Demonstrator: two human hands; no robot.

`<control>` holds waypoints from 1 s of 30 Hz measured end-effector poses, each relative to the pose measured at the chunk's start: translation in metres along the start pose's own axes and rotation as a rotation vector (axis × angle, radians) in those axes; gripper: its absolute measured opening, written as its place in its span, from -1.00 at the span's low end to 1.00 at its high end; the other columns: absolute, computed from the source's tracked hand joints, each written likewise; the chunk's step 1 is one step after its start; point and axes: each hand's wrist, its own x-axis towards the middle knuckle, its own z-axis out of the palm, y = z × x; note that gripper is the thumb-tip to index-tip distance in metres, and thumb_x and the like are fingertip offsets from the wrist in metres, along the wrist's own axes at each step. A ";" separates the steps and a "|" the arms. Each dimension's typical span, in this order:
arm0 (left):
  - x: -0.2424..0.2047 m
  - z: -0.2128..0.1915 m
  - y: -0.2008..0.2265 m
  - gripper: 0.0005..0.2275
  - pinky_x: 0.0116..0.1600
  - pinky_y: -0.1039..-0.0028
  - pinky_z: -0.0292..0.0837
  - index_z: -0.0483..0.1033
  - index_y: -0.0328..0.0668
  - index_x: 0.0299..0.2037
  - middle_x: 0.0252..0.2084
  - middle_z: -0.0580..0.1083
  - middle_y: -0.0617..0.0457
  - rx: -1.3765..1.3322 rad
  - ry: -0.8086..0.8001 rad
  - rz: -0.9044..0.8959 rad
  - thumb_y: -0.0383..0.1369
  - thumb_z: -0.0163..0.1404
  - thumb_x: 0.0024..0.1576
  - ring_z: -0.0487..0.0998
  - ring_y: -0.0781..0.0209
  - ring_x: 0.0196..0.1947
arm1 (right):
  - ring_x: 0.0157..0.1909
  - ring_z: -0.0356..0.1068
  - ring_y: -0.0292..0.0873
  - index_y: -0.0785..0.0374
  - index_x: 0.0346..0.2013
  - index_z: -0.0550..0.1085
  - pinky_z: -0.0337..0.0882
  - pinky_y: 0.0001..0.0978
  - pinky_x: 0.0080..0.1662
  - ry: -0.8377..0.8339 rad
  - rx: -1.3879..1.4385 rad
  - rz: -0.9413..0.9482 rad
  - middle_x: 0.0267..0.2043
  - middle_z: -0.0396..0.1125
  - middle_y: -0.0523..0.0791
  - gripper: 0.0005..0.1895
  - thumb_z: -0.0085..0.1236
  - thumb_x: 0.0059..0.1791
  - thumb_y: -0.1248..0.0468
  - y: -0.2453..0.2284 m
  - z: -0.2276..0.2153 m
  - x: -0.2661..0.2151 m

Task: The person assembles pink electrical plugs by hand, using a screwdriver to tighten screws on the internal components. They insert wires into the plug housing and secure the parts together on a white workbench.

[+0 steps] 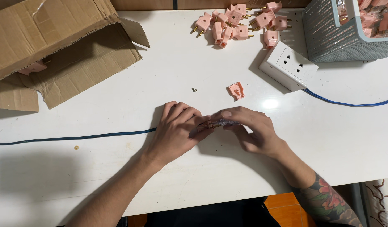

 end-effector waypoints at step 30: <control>0.004 -0.008 0.007 -0.79 0.35 0.05 0.32 0.78 0.07 -0.04 -0.12 0.62 0.20 -0.073 -0.043 -0.039 -0.07 0.30 0.29 0.57 0.22 0.03 | 0.01 0.57 0.10 0.36 0.06 0.71 0.63 0.32 0.25 0.163 -0.048 -0.084 -0.09 0.47 0.07 -0.71 0.40 0.03 0.45 -0.003 0.002 0.002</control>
